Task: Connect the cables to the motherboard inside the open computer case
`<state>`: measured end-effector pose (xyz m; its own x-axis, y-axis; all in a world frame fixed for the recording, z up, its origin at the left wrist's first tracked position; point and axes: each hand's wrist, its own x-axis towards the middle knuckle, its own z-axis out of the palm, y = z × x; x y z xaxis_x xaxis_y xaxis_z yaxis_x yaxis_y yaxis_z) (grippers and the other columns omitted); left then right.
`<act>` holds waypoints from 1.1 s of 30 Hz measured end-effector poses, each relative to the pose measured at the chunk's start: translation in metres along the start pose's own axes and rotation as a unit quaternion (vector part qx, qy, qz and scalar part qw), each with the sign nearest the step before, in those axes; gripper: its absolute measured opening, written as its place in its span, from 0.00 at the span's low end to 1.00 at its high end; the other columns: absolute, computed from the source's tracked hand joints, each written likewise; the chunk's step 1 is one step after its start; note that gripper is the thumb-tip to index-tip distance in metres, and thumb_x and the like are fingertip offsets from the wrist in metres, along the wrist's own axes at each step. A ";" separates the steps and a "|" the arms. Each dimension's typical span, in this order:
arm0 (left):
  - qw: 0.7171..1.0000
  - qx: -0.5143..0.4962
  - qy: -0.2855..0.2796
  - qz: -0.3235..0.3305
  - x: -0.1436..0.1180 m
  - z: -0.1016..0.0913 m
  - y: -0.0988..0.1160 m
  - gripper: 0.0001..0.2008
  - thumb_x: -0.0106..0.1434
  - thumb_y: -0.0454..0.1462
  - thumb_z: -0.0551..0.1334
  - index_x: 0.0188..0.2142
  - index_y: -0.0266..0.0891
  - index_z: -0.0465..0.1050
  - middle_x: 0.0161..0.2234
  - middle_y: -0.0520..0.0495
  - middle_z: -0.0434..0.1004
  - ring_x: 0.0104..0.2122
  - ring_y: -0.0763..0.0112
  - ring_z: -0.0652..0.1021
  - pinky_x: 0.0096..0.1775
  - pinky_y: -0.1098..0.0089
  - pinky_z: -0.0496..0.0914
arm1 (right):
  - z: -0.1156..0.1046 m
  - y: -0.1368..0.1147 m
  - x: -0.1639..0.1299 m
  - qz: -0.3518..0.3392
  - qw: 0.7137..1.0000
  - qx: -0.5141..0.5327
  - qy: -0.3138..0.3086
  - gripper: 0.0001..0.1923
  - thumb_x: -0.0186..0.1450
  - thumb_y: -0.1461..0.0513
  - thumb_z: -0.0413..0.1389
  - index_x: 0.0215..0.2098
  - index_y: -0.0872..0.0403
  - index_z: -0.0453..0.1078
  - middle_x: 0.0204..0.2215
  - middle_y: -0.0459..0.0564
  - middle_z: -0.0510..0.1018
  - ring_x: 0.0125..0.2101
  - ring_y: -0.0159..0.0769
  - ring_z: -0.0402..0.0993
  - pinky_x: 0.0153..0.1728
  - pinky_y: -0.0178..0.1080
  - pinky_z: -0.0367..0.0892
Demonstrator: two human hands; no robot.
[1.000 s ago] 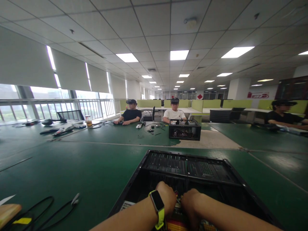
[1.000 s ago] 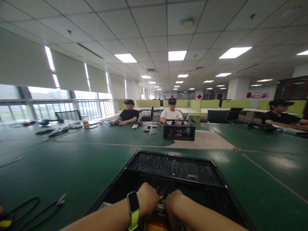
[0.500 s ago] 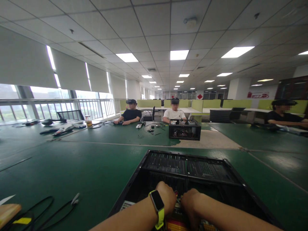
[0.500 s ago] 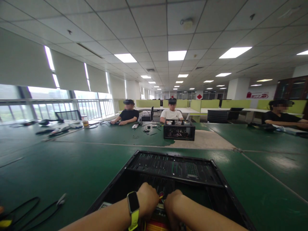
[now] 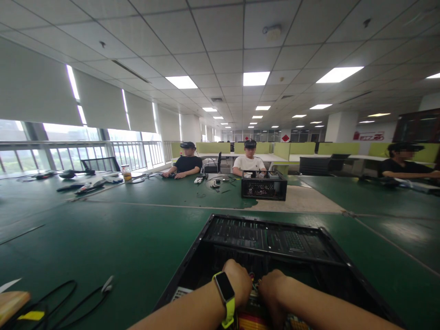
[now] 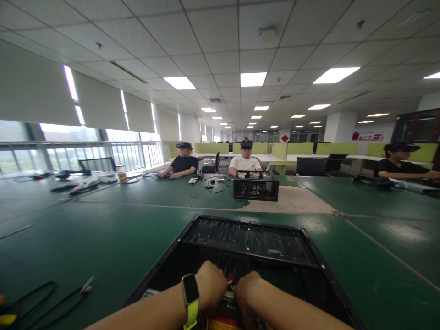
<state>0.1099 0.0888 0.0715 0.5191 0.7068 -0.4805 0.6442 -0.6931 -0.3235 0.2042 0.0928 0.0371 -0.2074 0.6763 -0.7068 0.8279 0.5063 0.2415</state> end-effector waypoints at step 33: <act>1.000 -0.003 0.007 -0.002 0.006 0.005 0.001 0.17 0.53 0.38 0.62 0.42 0.33 0.71 0.42 0.35 0.75 0.41 0.54 0.74 0.39 0.57 0.68 | -0.002 -0.001 -0.004 0.001 1.000 -0.006 0.003 0.36 0.39 0.62 0.66 0.47 0.63 0.68 0.43 0.62 0.74 0.42 0.51 0.71 0.43 0.45 0.68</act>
<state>0.1107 0.0920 0.0638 0.5238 0.7121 -0.4675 0.6499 -0.6889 -0.3211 0.2032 0.0903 0.0413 -0.2084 0.6809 -0.7021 0.8220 0.5110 0.2516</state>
